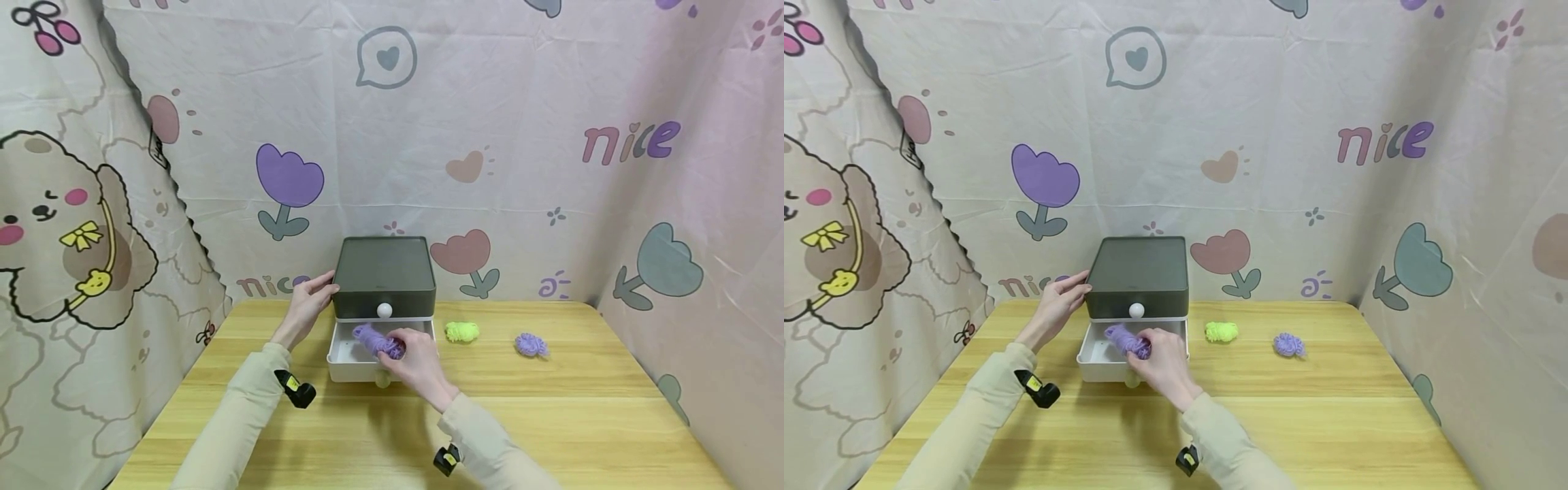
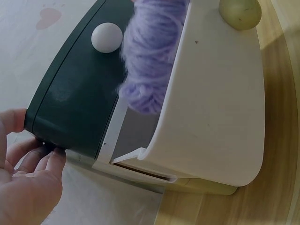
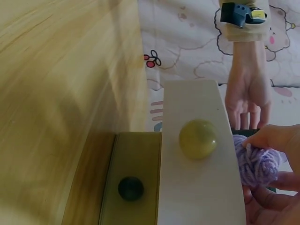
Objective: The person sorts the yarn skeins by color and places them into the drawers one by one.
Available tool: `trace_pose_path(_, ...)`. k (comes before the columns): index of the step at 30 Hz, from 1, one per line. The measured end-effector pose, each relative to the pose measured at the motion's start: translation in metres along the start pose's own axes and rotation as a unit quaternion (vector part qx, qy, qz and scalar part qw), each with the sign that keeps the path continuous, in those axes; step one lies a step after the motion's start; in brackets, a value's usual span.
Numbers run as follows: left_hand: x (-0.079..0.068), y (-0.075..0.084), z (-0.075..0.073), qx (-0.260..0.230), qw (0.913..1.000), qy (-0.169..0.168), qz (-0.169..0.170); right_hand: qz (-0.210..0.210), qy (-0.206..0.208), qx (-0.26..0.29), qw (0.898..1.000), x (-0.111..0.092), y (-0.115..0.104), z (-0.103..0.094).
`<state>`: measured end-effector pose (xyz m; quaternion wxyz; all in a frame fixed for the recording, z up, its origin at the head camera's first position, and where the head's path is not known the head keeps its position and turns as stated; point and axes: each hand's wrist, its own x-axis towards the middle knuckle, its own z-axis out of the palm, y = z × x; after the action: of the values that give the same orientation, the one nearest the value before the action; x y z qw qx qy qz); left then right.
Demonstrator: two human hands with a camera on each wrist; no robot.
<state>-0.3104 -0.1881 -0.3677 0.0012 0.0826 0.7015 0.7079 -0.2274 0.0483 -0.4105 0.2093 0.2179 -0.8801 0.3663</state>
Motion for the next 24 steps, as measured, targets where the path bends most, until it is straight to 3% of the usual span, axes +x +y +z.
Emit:
trace_pose_path(18, 0.0, -0.001, 0.0, -0.004, 1.0, 0.0, 0.003, 0.024, -0.033, -0.048, 0.998, 0.014, -0.001, 0.015)
trace_pose_path(24, 0.0, 0.0, 0.0, -0.004, 1.0, 0.001, 0.005, 0.009, -0.029, -0.055, 0.998, 0.014, 0.001, 0.017)
